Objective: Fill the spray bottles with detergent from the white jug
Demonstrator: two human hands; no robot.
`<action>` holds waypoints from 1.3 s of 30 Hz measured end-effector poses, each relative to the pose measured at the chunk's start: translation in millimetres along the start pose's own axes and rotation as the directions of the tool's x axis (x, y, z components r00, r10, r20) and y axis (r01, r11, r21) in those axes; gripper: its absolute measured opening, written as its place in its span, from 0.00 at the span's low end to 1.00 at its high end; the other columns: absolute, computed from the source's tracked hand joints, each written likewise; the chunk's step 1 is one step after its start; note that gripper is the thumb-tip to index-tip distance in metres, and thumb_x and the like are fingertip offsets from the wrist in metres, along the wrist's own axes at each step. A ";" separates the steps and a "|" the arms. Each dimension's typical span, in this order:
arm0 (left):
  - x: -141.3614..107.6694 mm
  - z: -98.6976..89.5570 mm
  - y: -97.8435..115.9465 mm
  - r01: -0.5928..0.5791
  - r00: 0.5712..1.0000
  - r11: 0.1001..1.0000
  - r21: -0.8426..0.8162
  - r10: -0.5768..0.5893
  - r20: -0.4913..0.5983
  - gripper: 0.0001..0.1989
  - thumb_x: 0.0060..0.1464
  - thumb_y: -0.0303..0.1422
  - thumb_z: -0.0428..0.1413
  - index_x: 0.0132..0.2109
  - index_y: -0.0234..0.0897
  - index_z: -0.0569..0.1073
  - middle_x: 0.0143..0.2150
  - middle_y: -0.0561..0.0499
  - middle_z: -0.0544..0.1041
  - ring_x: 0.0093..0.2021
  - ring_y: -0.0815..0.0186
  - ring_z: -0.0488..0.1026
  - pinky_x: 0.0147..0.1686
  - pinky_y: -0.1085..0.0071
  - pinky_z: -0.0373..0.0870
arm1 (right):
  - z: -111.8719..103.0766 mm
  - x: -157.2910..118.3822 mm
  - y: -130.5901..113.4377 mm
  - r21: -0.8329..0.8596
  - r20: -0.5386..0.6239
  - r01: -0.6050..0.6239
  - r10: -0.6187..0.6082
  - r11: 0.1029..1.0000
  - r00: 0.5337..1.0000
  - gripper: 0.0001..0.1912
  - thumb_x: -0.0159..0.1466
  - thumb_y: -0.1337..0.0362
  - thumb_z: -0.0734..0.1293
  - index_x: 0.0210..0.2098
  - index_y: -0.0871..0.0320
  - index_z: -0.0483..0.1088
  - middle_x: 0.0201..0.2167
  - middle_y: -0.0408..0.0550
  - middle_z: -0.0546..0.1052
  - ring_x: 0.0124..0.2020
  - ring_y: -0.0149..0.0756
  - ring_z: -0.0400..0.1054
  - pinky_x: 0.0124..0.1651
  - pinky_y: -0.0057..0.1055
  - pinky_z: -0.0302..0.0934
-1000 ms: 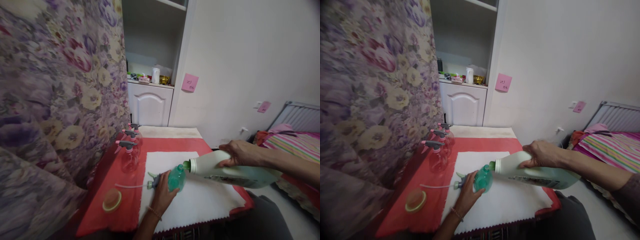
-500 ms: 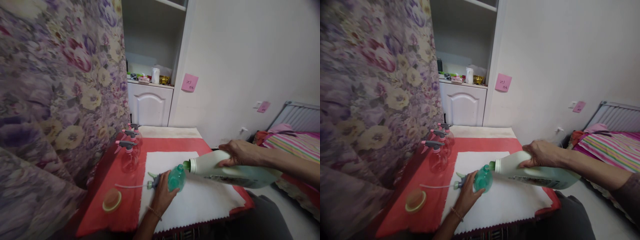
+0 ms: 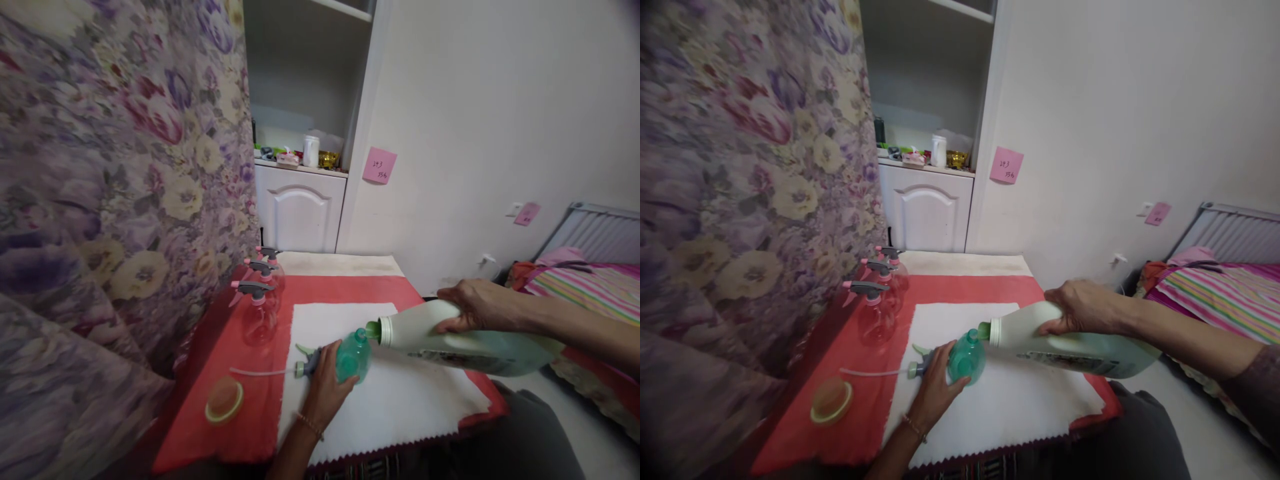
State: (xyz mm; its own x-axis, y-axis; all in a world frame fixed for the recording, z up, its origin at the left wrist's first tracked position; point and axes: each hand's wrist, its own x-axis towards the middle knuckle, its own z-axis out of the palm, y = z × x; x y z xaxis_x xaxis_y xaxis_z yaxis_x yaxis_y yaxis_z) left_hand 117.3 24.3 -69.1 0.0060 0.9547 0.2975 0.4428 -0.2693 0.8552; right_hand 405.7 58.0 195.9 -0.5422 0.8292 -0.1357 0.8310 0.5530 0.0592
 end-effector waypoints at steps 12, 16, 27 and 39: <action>0.5 0.5 -0.7 0.006 1.000 1.000 -0.002 -0.006 0.014 0.34 0.44 0.28 0.58 0.59 0.41 0.61 0.57 0.46 0.69 0.60 0.58 0.64 0.62 0.59 0.59 | 0.0 0.1 -0.5 -0.036 -0.004 0.031 -0.031 0.999 1.000 0.26 0.61 0.37 0.60 0.31 0.55 0.66 0.24 0.46 0.75 0.23 0.37 0.68 0.27 0.30 0.51; 1.0 1.2 -2.2 -0.002 1.000 1.000 -0.001 0.002 0.009 0.34 0.43 0.29 0.58 0.59 0.39 0.61 0.57 0.45 0.69 0.60 0.58 0.64 0.62 0.60 0.58 | 0.1 -0.1 -0.8 -0.049 -0.009 0.021 -0.021 0.999 1.000 0.26 0.61 0.37 0.59 0.31 0.55 0.66 0.24 0.47 0.76 0.24 0.38 0.69 0.27 0.30 0.51; 0.9 2.4 -4.6 -0.005 1.000 1.000 0.005 0.005 0.017 0.35 0.44 0.28 0.59 0.60 0.38 0.59 0.58 0.44 0.68 0.61 0.58 0.63 0.63 0.60 0.58 | 1.6 1.0 1.3 -0.040 -0.019 0.016 -0.017 0.999 1.000 0.26 0.60 0.37 0.61 0.31 0.55 0.67 0.25 0.49 0.77 0.23 0.39 0.69 0.27 0.30 0.51; 0.3 1.9 -4.0 -0.006 1.000 1.000 -0.018 0.006 0.018 0.34 0.44 0.28 0.58 0.60 0.40 0.59 0.58 0.46 0.68 0.61 0.58 0.64 0.62 0.58 0.58 | 3.0 1.5 4.9 -0.033 -0.029 0.029 -0.030 0.999 0.999 0.24 0.61 0.38 0.62 0.30 0.54 0.65 0.24 0.47 0.75 0.23 0.38 0.67 0.27 0.30 0.50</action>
State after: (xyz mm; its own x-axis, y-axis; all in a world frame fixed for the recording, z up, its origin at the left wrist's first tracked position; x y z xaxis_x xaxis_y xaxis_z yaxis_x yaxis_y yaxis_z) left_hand 117.2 25.9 -73.3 0.0251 0.9552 0.2950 0.4265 -0.2771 0.8610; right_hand 409.4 61.7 193.0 -0.5703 0.8142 -0.1090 0.8103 0.5793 0.0877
